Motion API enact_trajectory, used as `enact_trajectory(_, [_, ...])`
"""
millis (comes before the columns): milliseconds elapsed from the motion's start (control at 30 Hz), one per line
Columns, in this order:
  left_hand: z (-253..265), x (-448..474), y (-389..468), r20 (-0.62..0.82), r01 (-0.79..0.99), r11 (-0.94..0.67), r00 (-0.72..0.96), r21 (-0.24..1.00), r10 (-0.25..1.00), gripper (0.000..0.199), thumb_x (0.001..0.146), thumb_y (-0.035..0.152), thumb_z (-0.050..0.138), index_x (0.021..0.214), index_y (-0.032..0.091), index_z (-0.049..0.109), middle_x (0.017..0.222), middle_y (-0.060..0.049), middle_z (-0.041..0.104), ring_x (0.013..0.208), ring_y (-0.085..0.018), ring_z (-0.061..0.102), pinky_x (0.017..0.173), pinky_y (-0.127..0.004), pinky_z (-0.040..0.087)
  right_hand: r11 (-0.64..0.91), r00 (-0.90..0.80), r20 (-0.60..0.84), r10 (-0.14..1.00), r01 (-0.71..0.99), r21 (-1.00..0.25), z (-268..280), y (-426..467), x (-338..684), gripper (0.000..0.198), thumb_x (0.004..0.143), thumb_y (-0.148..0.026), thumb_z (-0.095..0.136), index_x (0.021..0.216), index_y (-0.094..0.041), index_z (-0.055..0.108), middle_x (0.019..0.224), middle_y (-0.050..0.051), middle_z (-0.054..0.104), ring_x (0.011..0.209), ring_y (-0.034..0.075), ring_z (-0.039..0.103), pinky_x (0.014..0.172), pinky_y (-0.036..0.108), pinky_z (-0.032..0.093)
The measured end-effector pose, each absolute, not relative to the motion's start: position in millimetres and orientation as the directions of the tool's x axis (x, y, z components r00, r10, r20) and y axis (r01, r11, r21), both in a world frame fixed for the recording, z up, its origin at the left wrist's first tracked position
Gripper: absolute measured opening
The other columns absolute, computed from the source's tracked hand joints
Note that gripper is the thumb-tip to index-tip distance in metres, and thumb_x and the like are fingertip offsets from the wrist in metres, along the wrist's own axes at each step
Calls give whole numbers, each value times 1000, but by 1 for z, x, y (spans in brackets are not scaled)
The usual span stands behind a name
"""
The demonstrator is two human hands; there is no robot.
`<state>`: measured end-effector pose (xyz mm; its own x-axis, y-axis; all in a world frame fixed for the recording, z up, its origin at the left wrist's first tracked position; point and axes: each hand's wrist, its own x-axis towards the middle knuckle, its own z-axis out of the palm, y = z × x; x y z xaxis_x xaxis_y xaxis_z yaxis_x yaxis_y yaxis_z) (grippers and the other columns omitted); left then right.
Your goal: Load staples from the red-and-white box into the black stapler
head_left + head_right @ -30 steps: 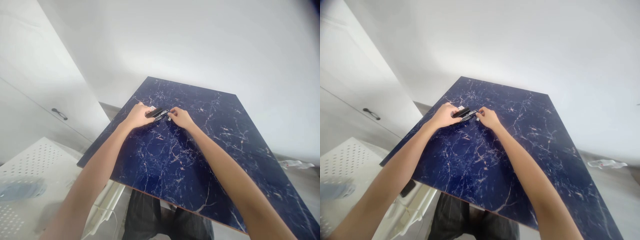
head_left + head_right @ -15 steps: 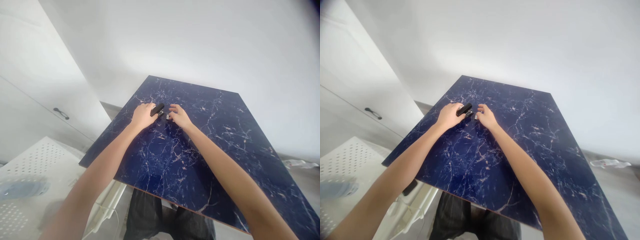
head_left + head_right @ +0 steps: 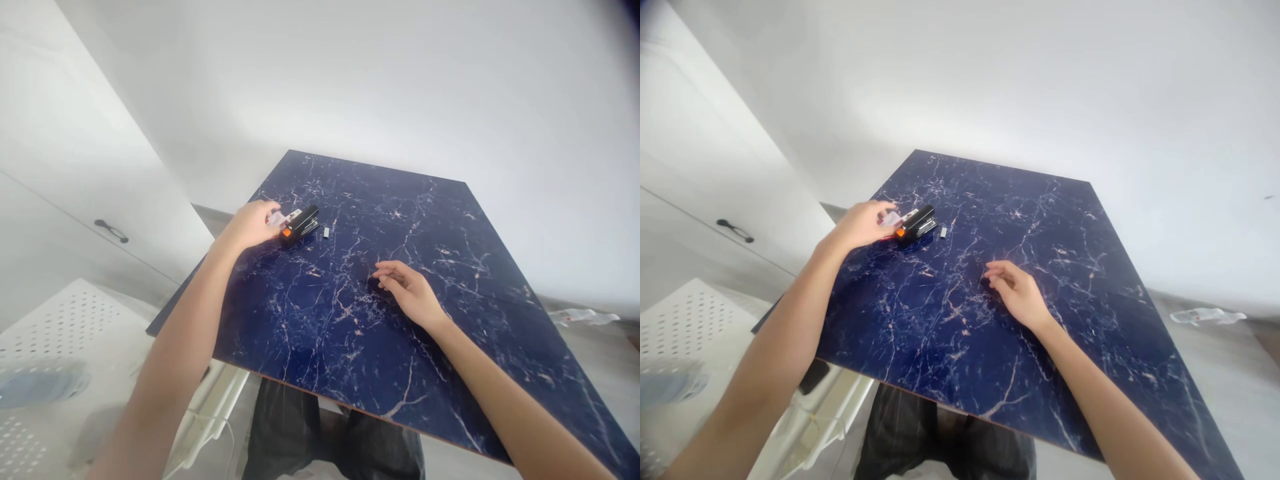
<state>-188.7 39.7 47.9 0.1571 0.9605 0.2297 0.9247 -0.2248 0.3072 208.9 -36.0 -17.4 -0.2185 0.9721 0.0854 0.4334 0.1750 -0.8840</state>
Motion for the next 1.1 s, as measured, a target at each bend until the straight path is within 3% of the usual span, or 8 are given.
enact_trajectory(133, [51,-154,29,508,868,-297,61,399,859,44,93,39,69,133,19,66,116,-11,68,91,-22,65,88,-40,54,224,-261,112,959,449,-865,-19,-36,206,25,95,-37,62,117,-28,70,106,7,80,99,27,77,95,49,62])
enact_trajectory(300, [25,-100,19,417,810,-558,451,180,789,32,96,27,64,125,18,72,127,-14,63,108,-29,62,97,-47,53,268,-291,140,946,465,-844,-18,-38,205,23,97,-37,61,117,-29,71,106,5,80,101,26,77,95,47,61])
enact_trajectory(467, [11,-83,13,388,760,-650,596,8,703,33,98,20,57,128,20,72,137,-16,61,125,-38,54,104,-58,46,326,-314,179,932,519,-790,-12,-43,205,24,99,-35,58,117,-28,72,105,5,80,98,25,77,90,44,62])
enact_trajectory(567, [9,-65,-3,412,667,-741,656,78,633,34,104,28,55,133,20,69,139,-14,63,126,-35,55,107,-56,46,436,-392,234,890,575,-692,-6,-48,206,28,101,-31,54,124,-28,70,114,6,78,100,26,76,92,45,63])
enact_trajectory(633, [6,-44,-16,410,612,-776,675,152,613,37,105,33,56,138,20,65,138,-13,65,127,-33,56,109,-55,46,523,-444,293,847,601,-604,-4,-51,207,39,99,-30,55,137,-28,63,131,10,71,115,29,72,101,50,60])
enact_trajectory(800, [-4,3,-31,360,617,-739,648,269,672,45,103,35,58,143,13,59,140,-17,65,133,-34,57,113,-54,46,590,-489,331,807,697,-408,-7,-58,214,83,91,-33,63,165,-19,30,168,20,36,156,38,37,125,61,37])
enact_trajectory(1000, [-5,16,-24,266,475,-837,799,271,539,44,105,39,54,141,15,61,145,-19,64,141,-34,55,121,-56,40,561,-524,209,826,728,-393,-14,-59,219,110,81,-42,71,171,-22,13,176,19,21,161,42,24,128,65,27])
enact_trajectory(1100, [-5,6,-24,234,518,-805,777,289,584,52,107,44,49,149,14,53,153,-18,58,148,-33,50,125,-55,37,540,-527,152,836,740,-401,-14,-58,221,114,82,-56,73,172,-21,12,177,20,18,162,41,20,129,64,25])
